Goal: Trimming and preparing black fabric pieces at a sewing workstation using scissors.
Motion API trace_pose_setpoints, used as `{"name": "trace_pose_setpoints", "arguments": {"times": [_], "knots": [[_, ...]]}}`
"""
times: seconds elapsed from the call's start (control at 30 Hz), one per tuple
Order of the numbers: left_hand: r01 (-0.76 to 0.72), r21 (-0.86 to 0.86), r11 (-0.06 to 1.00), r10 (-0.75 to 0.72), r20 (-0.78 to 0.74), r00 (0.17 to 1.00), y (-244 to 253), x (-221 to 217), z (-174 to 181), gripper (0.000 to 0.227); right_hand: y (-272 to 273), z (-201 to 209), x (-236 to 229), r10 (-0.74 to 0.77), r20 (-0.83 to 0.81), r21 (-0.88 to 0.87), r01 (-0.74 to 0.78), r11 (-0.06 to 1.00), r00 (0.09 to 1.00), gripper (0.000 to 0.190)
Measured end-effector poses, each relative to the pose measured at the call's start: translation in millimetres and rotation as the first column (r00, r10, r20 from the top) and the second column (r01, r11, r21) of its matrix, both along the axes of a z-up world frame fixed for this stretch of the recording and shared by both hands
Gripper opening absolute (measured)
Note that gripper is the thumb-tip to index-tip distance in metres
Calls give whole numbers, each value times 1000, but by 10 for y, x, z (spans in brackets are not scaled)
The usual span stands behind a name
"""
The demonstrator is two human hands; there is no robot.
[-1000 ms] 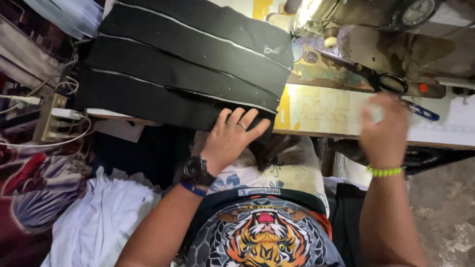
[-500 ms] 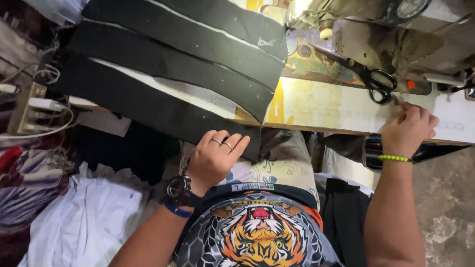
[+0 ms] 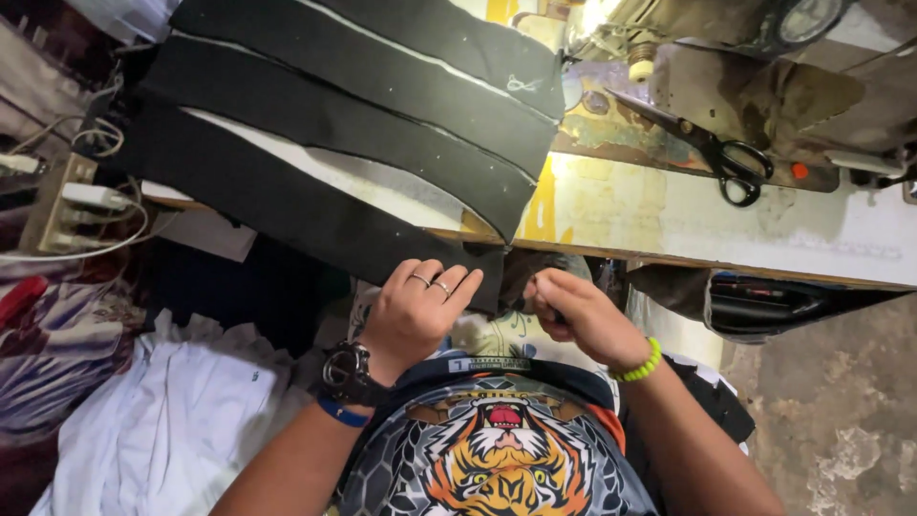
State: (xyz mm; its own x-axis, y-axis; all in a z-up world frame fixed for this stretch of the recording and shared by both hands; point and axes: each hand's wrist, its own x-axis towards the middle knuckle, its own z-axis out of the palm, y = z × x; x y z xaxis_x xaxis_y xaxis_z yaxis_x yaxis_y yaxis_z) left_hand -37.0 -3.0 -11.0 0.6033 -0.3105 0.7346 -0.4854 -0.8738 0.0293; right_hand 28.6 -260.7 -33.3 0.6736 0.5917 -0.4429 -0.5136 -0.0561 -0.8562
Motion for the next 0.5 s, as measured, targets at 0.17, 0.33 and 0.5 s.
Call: {"name": "trace_pose_setpoints", "arguments": {"times": [0.17, 0.33, 0.5], "knots": [[16, -14, 1000, -16, -3, 1000, 3, -19, -90, 36, 161, -158, 22, -59, -189, 48, 69, 996, 980, 32], [32, -11, 999, -32, 6, 999, 21, 15, -132, 42, 223, -206, 79, -34, -197, 100, 55, 993, 980, 34], [37, -11, 999, -37, 13, 999, 27, 30, -127, 37, 259, -174, 68, -35, -160, 76, 47, 996, 986, 30]]}}
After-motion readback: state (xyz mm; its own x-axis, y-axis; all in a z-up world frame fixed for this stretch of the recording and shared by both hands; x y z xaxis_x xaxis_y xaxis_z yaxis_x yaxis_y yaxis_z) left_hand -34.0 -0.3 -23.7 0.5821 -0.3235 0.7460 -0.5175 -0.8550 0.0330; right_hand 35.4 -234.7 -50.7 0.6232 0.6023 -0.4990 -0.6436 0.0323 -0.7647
